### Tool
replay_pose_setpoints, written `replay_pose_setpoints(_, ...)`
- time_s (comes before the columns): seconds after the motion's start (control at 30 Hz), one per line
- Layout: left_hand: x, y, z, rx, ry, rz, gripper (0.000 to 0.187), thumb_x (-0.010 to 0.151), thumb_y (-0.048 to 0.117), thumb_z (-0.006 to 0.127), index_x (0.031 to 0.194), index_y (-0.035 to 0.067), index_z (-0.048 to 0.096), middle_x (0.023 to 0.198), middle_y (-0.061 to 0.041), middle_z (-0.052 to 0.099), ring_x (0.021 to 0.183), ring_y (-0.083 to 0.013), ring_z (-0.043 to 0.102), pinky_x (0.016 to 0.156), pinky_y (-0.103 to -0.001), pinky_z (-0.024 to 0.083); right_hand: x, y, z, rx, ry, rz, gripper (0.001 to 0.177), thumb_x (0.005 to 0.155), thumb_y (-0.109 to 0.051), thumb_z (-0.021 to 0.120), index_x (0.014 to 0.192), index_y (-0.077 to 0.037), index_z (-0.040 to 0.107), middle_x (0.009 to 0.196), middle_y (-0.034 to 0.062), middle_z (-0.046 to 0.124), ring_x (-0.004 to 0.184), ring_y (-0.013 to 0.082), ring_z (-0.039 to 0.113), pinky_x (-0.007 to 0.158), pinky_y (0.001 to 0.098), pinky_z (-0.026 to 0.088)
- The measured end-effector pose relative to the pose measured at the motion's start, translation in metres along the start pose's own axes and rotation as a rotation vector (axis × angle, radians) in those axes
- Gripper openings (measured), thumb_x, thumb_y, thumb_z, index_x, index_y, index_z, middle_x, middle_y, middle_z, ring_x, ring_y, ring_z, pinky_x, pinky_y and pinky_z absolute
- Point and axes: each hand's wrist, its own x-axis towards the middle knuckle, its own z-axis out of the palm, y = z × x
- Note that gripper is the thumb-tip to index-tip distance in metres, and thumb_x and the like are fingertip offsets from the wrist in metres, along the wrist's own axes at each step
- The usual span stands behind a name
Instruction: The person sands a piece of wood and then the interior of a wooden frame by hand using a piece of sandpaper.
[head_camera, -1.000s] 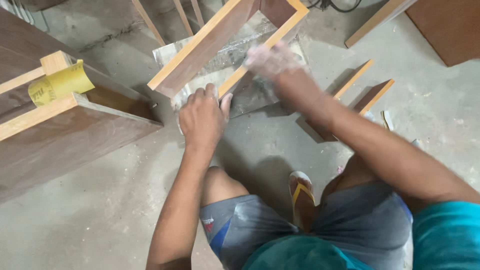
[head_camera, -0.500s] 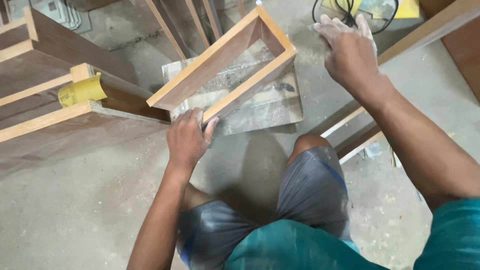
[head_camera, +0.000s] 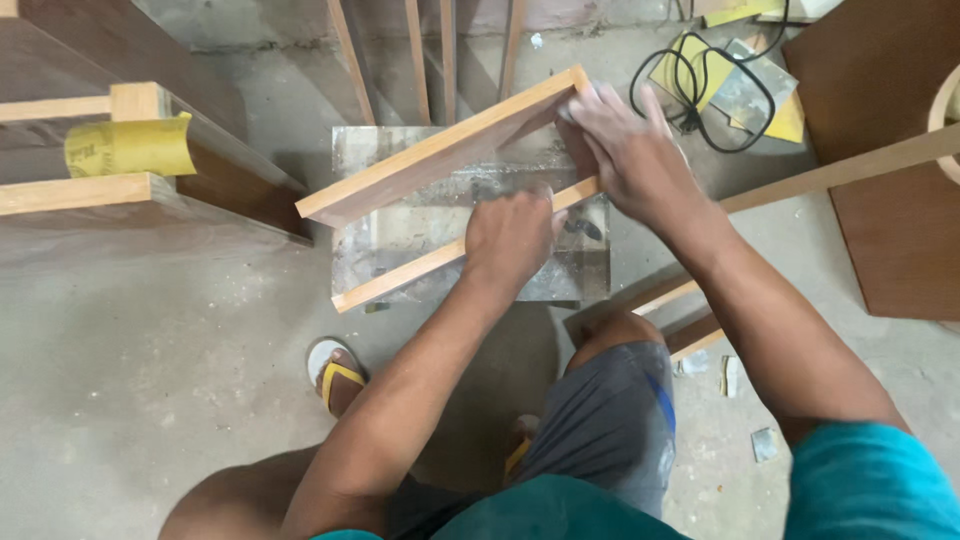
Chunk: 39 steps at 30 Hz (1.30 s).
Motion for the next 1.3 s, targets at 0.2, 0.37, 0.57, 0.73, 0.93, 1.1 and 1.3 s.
replay_pose_setpoints(0.2, 0.008, -0.007, 0.023, 0.141, 0.229, -0.010, 0.039, 0.096, 0.052, 0.069, 0.098, 0.014, 0.068, 0.079, -0.006, 0.076, 0.069, -0.0291, 0.076, 0.055, -0.043, 0.056, -0.008, 0.003, -0.023, 0.131, -0.017, -0.215, 0.033, 0.113, -0.007, 0.041, 0.140, 0.004, 0.056, 0.154, 0.0253, 0.052, 0.146, 0.0453, 0.043, 0.123, 0.0619, 0.024)
replay_pose_setpoints(0.37, 0.008, -0.007, 0.033, 0.147, 0.255, 0.022, 0.033, 0.095, 0.048, 0.071, 0.096, 0.015, 0.068, 0.077, -0.006, 0.074, 0.068, -0.0293, 0.075, 0.053, -0.044, 0.055, 0.018, 0.022, -0.012, 0.087, 0.035, -0.300, 0.043, 0.105, 0.012, 0.047, 0.146, 0.002, 0.055, 0.154, 0.0244, 0.053, 0.145, 0.0488, 0.046, 0.122, 0.0701, 0.026)
replay_pose_setpoints(0.57, 0.010, -0.006, 0.027, 0.054, 0.130, -0.001, 0.036, 0.096, 0.046, 0.069, 0.104, 0.011, 0.064, 0.086, -0.010, 0.077, 0.078, -0.0345, 0.076, 0.062, -0.047, 0.058, -0.010, 0.037, -0.032, 0.043, -0.092, -0.334, 0.047, 0.101, 0.012, 0.048, 0.145, -0.005, 0.057, 0.156, 0.0112, 0.054, 0.149, 0.0362, 0.045, 0.125, 0.0696, 0.022)
replay_pose_setpoints(0.73, 0.012, -0.006, 0.034, 0.109, 0.139, 0.019, 0.036, 0.095, 0.045, 0.069, 0.108, 0.011, 0.068, 0.085, -0.008, 0.076, 0.074, -0.0308, 0.076, 0.058, -0.045, 0.057, 0.031, 0.053, -0.015, -0.060, -0.038, -0.379, 0.040, 0.105, 0.000, 0.057, 0.143, -0.009, 0.062, 0.153, 0.0141, 0.059, 0.151, 0.0426, 0.042, 0.122, 0.0738, 0.021)
replay_pose_setpoints(0.93, 0.011, -0.006, 0.032, 0.086, 0.165, -0.020, 0.037, 0.094, 0.046, 0.069, 0.108, 0.011, 0.066, 0.084, -0.008, 0.076, 0.074, -0.0315, 0.076, 0.058, -0.046, 0.057, -0.009, 0.052, -0.030, -0.075, -0.100, -0.437, 0.053, 0.095, 0.011, 0.053, 0.143, -0.011, 0.058, 0.154, 0.0115, 0.057, 0.152, 0.0418, 0.043, 0.122, 0.0735, 0.026)
replay_pose_setpoints(1.1, 0.007, -0.004, 0.028, 0.150, 0.194, 0.015, 0.036, 0.095, 0.047, 0.069, 0.105, 0.012, 0.066, 0.081, -0.007, 0.075, 0.068, -0.0304, 0.075, 0.051, -0.044, 0.054, 0.032, 0.057, -0.018, -0.110, -0.067, -0.400, 0.057, 0.091, 0.013, 0.061, 0.142, -0.011, 0.065, 0.154, 0.0135, 0.059, 0.151, 0.0420, 0.044, 0.125, 0.0715, 0.021)
replay_pose_setpoints(1.3, 0.009, -0.005, 0.023, 0.111, 0.180, -0.041, 0.036, 0.094, 0.046, 0.071, 0.103, 0.012, 0.065, 0.081, -0.009, 0.075, 0.069, -0.0338, 0.075, 0.055, -0.047, 0.055, -0.015, 0.049, -0.043, -0.161, -0.128, -0.492, 0.061, 0.085, 0.016, 0.048, 0.138, -0.011, 0.062, 0.151, 0.0119, 0.058, 0.148, 0.0392, 0.047, 0.125, 0.0706, 0.027)
